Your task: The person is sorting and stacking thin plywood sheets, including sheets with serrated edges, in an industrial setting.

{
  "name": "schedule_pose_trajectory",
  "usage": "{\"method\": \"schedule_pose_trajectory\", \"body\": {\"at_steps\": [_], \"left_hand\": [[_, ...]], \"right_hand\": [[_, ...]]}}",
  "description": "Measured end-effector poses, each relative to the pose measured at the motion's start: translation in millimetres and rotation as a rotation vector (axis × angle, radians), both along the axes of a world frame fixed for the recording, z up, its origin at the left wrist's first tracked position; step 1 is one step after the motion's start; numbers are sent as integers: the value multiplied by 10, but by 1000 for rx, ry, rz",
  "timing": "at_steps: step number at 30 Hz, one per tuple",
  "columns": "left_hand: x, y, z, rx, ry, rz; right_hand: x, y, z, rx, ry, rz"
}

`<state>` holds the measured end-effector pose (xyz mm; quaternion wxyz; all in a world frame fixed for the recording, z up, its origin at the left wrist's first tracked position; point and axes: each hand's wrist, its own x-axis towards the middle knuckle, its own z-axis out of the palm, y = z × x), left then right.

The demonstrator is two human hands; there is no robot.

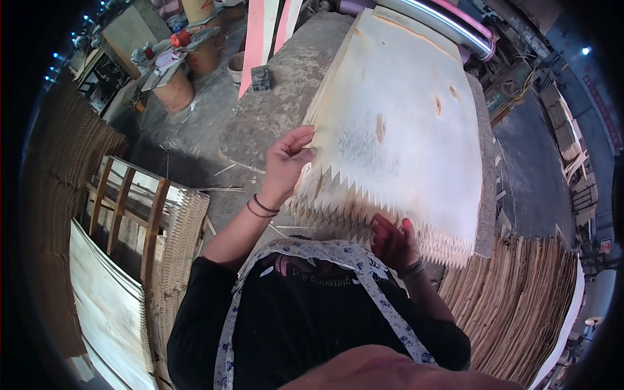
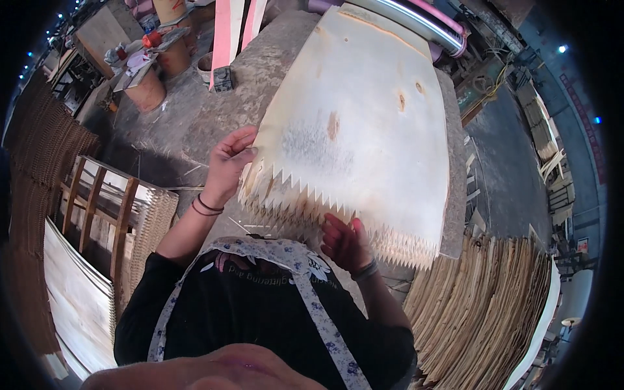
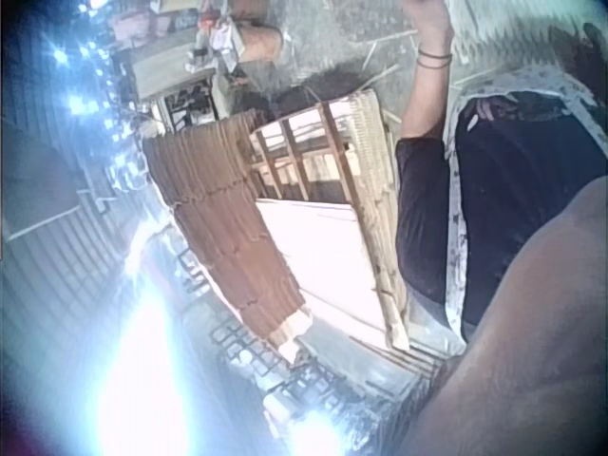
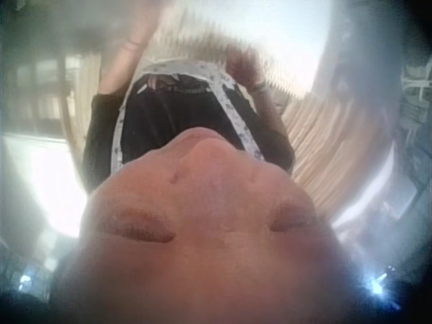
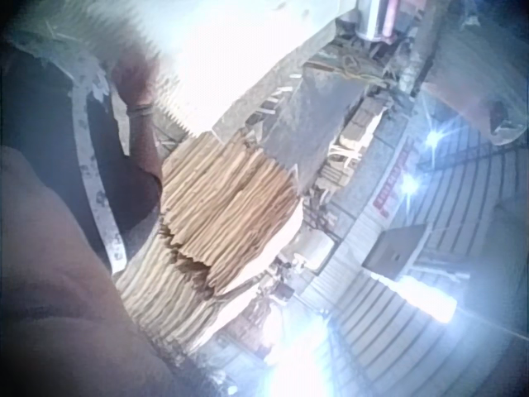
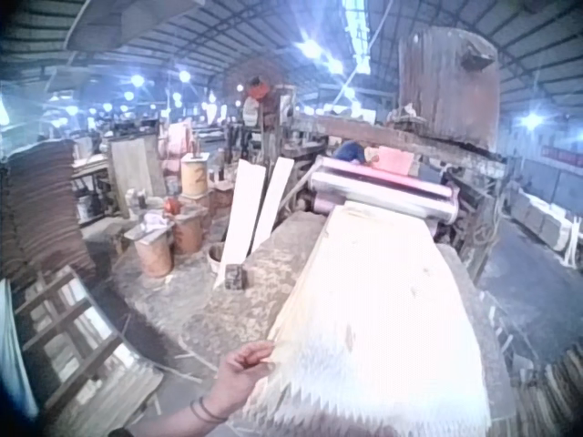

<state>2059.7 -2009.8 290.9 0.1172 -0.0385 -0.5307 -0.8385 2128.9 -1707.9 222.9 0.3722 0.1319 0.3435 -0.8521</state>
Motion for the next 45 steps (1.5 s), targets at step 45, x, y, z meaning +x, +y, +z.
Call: {"method": "schedule_pose_trajectory", "body": {"at_steps": [45], "left_hand": [[119,171,-187,-399,-134,-199]], "right_hand": [[-178,407,-78,4,100,369]]}}
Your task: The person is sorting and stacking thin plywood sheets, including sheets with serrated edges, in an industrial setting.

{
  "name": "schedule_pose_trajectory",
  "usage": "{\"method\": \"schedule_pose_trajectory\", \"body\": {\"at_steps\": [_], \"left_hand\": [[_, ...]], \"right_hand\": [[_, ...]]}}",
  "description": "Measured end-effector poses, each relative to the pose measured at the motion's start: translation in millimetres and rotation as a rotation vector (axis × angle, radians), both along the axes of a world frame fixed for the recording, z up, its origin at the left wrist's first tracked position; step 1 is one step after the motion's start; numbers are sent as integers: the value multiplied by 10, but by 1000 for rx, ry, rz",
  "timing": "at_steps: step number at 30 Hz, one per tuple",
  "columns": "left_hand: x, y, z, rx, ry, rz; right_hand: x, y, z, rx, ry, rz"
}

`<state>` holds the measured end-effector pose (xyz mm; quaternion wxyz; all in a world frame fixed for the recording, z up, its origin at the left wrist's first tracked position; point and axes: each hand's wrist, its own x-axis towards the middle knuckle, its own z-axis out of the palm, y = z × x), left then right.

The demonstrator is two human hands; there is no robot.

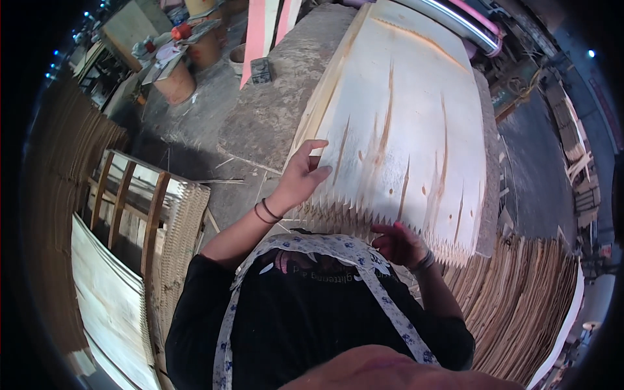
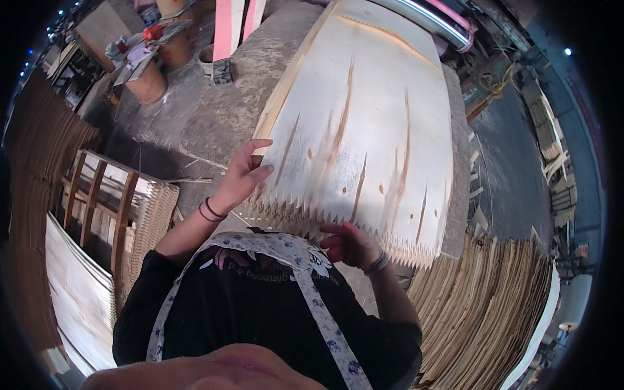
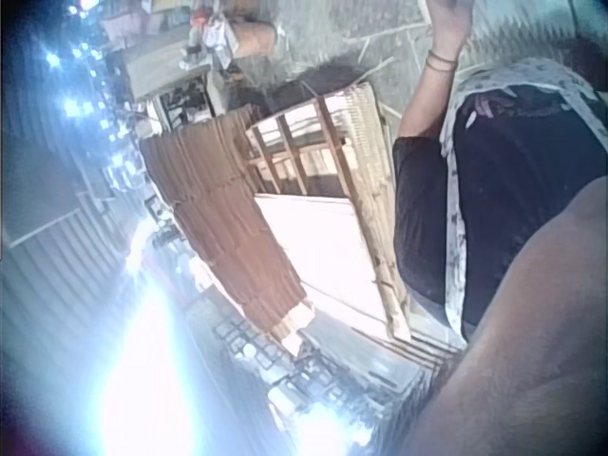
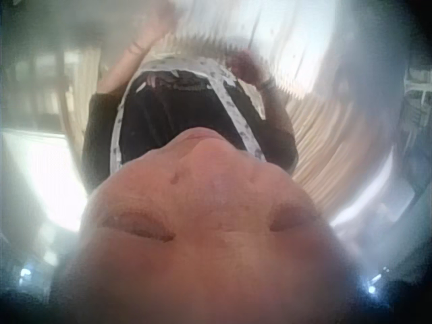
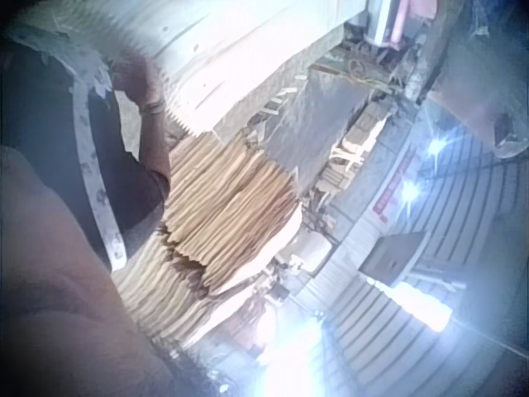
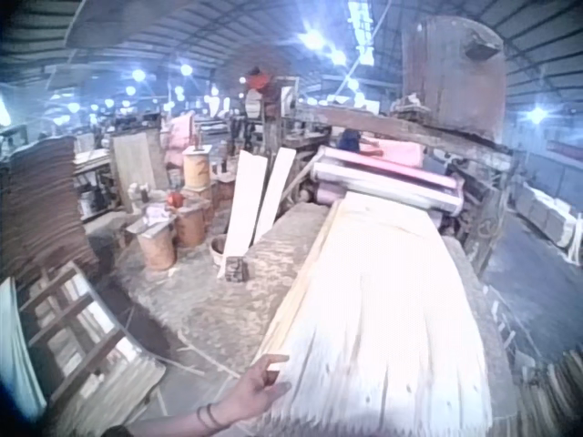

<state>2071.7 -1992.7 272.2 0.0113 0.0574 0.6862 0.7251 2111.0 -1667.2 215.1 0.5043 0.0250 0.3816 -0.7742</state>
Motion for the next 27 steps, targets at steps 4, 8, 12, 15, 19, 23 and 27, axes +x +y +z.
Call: {"method": "schedule_pose_trajectory", "body": {"at_steps": [4,8,12,15,19,23,27], "left_hand": [[-26,-19,140,61,61,-3],[5,-59,126,284,29,22],[-34,-139,-74,430,-85,107],[7,-166,-132,615,-200,213],[68,-160,-287,417,-256,337],[146,-85,-410,349,-261,313],[219,-7,-449,248,-266,357]], "right_hand": [[299,-164,172,38,-128,-251],[244,-253,118,-274,-160,-499],[-111,-173,91,-46,-257,-652],[-347,-100,-64,149,230,-515],[-895,-112,52,116,158,-475],[-1753,-57,-198,71,91,-577],[-2695,-100,-205,-10,67,-544]]}}
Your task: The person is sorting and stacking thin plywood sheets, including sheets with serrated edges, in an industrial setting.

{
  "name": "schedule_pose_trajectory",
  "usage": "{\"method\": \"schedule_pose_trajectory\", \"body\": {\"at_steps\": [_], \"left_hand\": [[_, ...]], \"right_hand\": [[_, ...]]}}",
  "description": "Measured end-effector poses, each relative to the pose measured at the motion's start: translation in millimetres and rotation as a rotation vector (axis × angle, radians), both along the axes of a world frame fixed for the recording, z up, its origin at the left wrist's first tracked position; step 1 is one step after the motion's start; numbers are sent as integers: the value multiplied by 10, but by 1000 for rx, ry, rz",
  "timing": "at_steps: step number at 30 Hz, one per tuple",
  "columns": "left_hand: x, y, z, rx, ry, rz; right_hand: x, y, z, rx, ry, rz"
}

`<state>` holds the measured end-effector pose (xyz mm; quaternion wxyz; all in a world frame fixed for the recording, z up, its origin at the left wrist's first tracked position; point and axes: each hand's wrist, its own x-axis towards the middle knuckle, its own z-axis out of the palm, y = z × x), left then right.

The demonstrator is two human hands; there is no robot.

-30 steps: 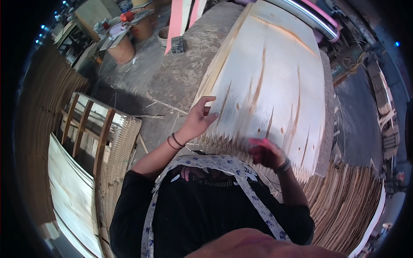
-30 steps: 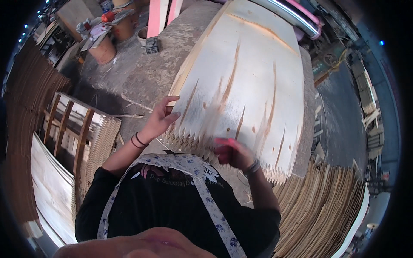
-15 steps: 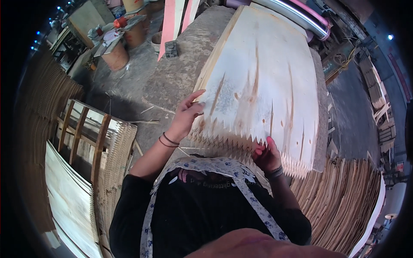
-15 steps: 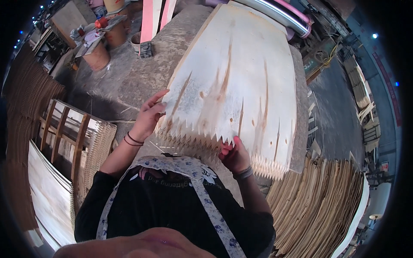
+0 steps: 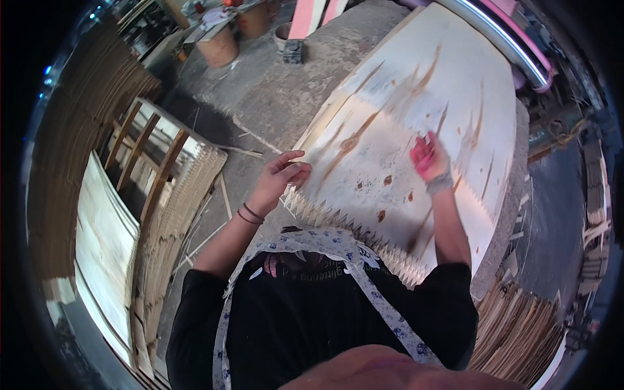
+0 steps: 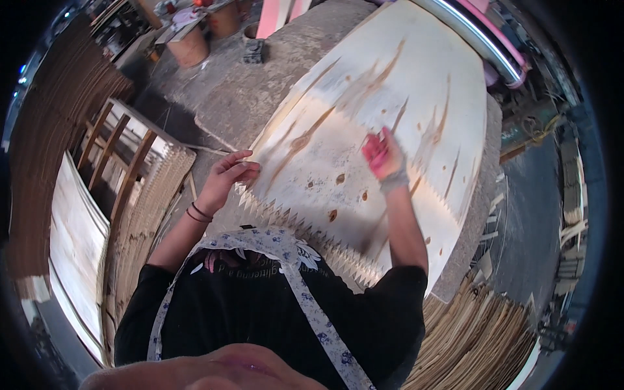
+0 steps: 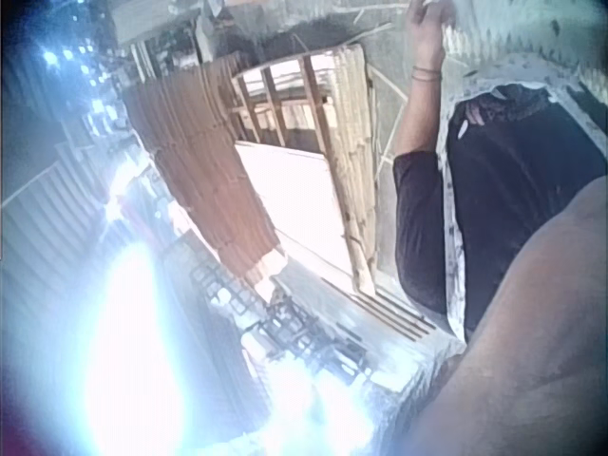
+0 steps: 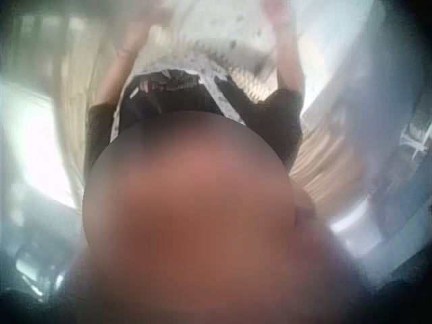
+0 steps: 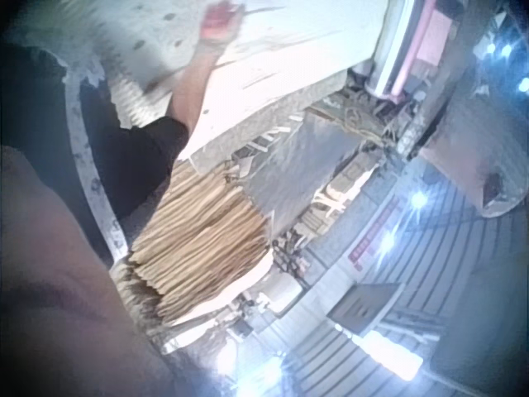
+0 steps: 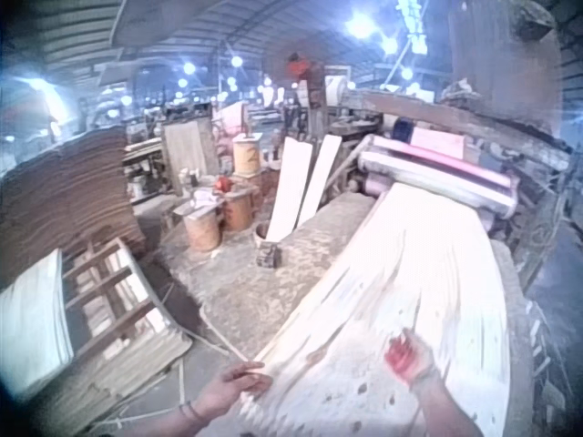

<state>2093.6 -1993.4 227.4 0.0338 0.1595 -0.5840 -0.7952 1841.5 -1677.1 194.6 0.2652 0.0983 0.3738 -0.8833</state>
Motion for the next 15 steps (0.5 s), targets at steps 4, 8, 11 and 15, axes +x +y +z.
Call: {"method": "schedule_pose_trajectory", "body": {"at_steps": [4,8,11,15], "left_hand": [[14,65,-197,-88,38,87],[-38,75,-369,-933,103,108],[-53,87,-323,-1277,87,41],[-43,35,-287,-1077,59,23]], "right_hand": [[-1147,-105,236,-105,-21,-36],[-1790,-320,497,-276,137,-309],[-1508,-393,503,-152,175,-161],[-228,-378,607,-21,196,175]]}}
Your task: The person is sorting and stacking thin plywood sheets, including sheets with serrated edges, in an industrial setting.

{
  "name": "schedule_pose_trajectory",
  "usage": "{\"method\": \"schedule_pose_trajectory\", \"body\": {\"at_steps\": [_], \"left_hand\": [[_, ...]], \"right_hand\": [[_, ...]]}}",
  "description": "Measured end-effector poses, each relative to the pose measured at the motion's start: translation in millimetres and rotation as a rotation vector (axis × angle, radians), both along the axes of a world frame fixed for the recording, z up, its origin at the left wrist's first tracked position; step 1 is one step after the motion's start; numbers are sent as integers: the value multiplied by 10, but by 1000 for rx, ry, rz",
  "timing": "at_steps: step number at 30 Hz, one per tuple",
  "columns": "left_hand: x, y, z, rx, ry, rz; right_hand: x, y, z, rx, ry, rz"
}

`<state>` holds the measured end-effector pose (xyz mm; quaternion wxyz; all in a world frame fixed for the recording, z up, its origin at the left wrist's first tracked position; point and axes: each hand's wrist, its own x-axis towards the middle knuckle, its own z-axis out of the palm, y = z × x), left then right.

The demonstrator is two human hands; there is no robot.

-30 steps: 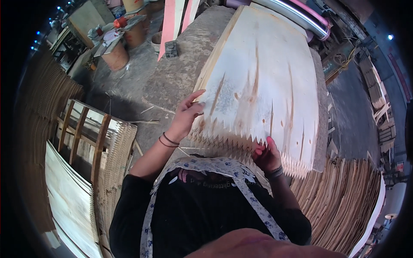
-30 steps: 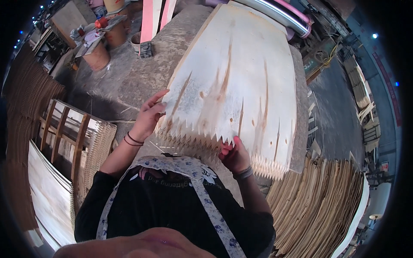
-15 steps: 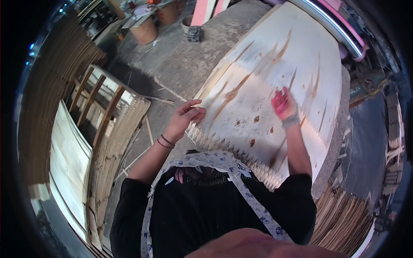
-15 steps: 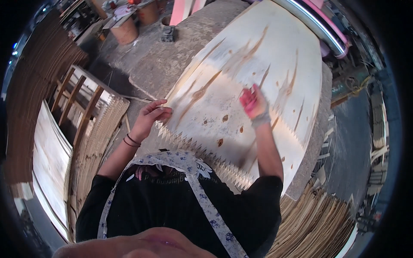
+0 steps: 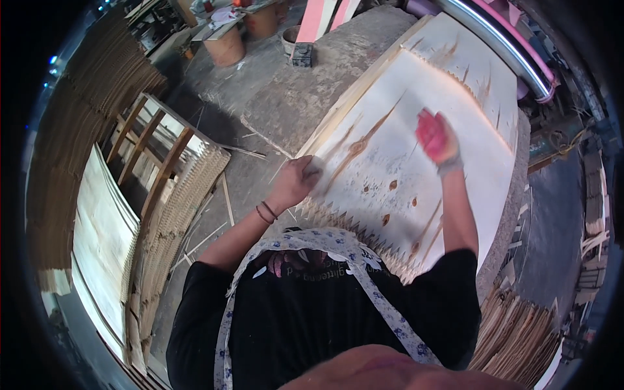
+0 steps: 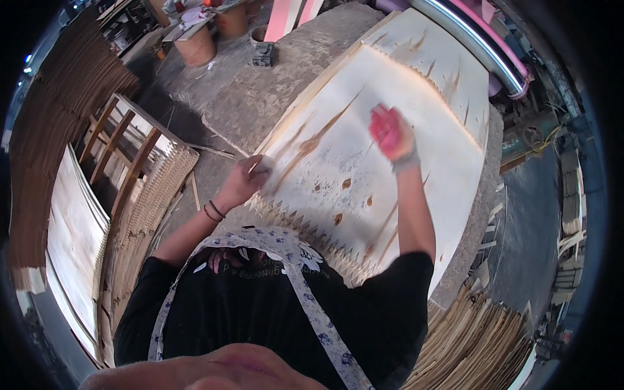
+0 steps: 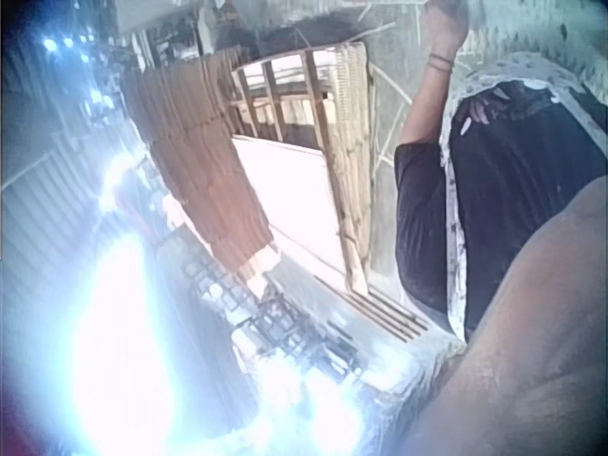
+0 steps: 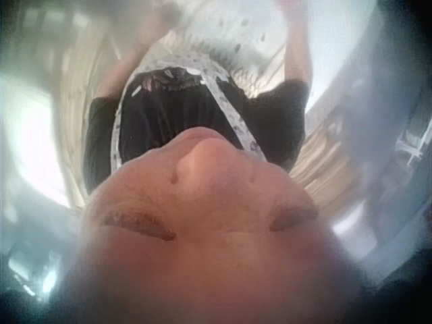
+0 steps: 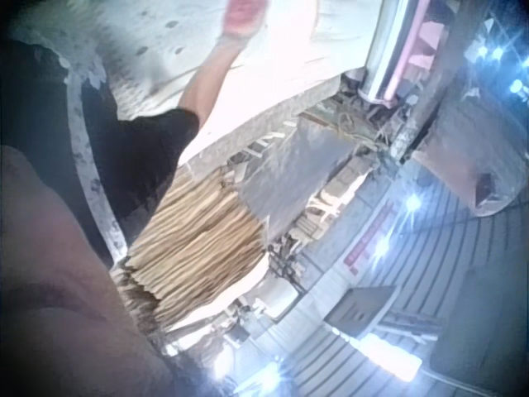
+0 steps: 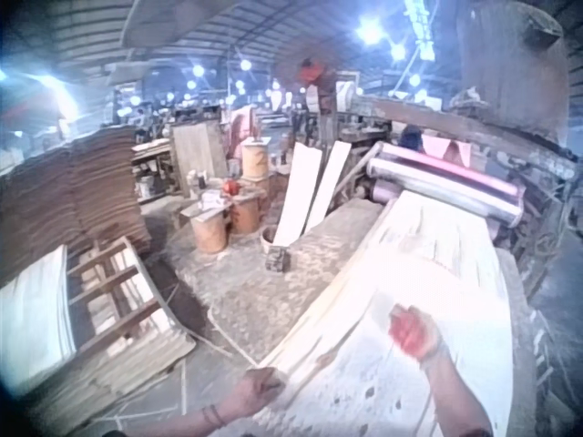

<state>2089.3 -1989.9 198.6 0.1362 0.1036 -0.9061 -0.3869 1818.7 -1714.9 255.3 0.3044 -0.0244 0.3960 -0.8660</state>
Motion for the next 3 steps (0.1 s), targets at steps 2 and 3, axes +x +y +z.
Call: {"method": "schedule_pose_trajectory", "body": {"at_steps": [2,3], "left_hand": [[-13,-12,169,137,-37,-26],[-23,-30,238,283,-93,-49]], "right_hand": [[447,208,-164,29,-59,254],[502,241,-137,32,-55,231]]}}
